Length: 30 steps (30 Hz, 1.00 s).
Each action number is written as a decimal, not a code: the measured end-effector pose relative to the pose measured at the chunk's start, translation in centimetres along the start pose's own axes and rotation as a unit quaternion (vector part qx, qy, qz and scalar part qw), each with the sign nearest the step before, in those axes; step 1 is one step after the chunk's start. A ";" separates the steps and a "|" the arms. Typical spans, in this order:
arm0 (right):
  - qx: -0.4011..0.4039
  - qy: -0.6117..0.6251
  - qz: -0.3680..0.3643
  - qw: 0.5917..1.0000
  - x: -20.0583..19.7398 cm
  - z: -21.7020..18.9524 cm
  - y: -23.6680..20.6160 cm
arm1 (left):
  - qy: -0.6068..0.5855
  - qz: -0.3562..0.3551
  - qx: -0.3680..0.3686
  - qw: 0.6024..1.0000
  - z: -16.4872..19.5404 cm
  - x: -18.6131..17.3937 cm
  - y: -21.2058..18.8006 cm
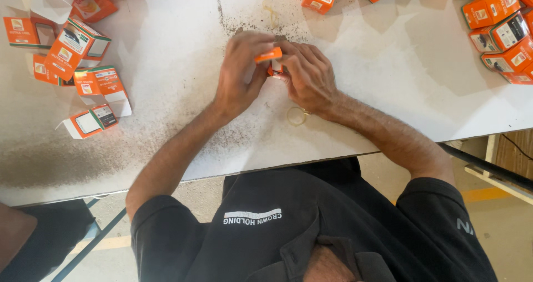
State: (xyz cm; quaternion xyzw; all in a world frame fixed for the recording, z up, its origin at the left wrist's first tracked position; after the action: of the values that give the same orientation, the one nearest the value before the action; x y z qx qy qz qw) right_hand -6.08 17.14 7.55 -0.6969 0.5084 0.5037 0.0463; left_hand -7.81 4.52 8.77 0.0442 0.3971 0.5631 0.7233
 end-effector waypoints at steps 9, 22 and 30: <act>0.038 0.028 0.002 0.999 0.4 1.2 -0.5 | 0.030 -0.067 0.065 0.995 1.2 0.6 -0.6; 0.042 0.049 -0.011 0.998 0.4 1.5 -0.5 | -0.101 -0.069 -0.067 0.990 -2.2 1.6 -1.0; 0.032 0.068 -0.027 0.997 0.8 1.4 -0.3 | 0.122 -0.145 0.091 0.978 -0.6 2.7 -3.3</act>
State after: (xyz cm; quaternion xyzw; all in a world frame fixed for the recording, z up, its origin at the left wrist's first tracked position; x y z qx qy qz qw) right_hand -6.78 17.53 6.18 -0.7410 0.5075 0.4372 0.0472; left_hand -5.44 5.38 5.28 -0.0174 0.5342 0.4145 0.7365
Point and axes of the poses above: each hand's wrist, its own y-axis towards the middle knuckle, its own x-axis out of the palm, z = x × y, the point moved 10 cm from there along y, towards the middle knuckle
